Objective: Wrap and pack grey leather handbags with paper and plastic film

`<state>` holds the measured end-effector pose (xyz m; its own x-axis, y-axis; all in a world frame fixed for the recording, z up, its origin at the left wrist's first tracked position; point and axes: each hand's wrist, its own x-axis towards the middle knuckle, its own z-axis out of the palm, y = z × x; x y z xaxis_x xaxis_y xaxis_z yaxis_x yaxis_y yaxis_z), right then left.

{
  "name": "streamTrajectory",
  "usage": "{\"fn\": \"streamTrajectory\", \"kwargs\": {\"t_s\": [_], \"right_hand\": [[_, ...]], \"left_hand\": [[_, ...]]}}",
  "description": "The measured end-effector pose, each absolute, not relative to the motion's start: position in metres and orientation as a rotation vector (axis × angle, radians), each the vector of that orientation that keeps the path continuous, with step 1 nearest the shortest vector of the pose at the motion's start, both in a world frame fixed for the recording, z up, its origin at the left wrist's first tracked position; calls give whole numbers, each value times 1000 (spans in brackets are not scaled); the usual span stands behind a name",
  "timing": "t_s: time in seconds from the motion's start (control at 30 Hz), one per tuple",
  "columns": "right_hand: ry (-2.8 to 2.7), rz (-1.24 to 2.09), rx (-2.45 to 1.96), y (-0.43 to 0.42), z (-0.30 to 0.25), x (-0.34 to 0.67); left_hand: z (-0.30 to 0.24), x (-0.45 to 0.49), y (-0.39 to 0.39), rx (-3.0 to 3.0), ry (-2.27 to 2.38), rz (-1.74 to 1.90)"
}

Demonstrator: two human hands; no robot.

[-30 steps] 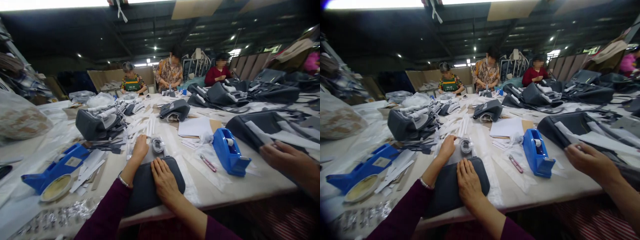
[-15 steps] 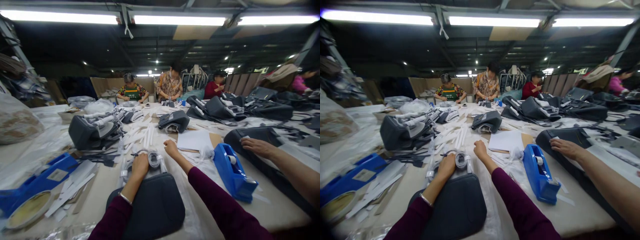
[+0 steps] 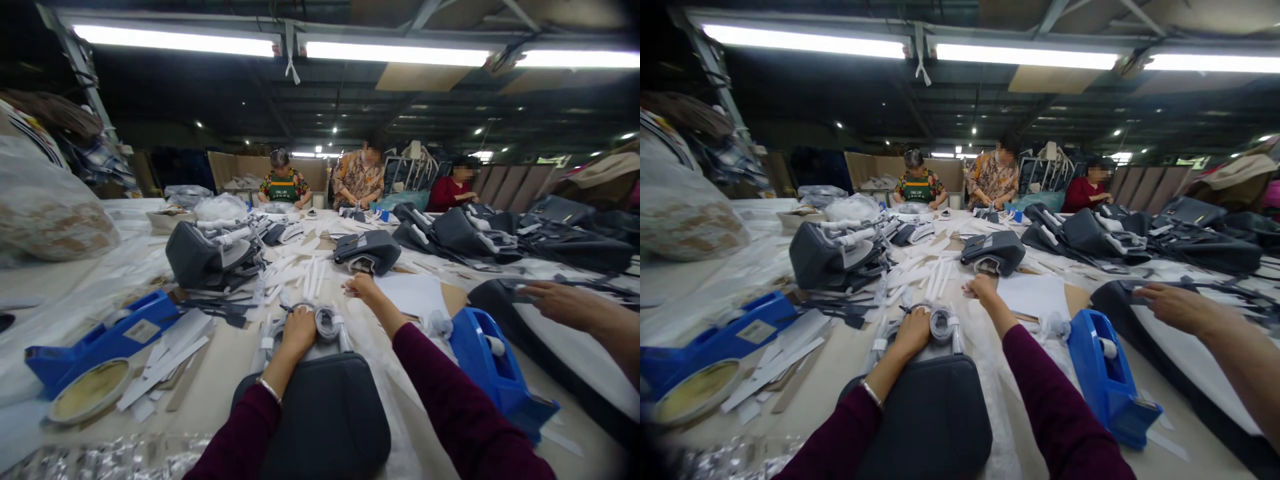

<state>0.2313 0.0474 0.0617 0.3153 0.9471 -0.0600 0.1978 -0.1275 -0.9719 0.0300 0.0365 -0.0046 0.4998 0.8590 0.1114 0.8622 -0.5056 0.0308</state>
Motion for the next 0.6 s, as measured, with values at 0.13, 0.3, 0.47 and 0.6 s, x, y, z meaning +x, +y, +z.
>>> {"fn": "streamTrajectory", "kwargs": {"t_s": [0.13,0.3,0.47,0.6], "right_hand": [[-919,949,-1518,-39,97,298],[-895,646,-1614,-148,172,359],[-1053,33,-1985,-139,176,327],[-1315,583,-1894,-57,103,256]], "left_hand": [[-6,30,43,-2747,-1591,-196],[-4,30,47,-2807,-1665,-238],[3,26,48,-2880,-1693,-273],[11,17,51,-2937,-1690,-325]]}}
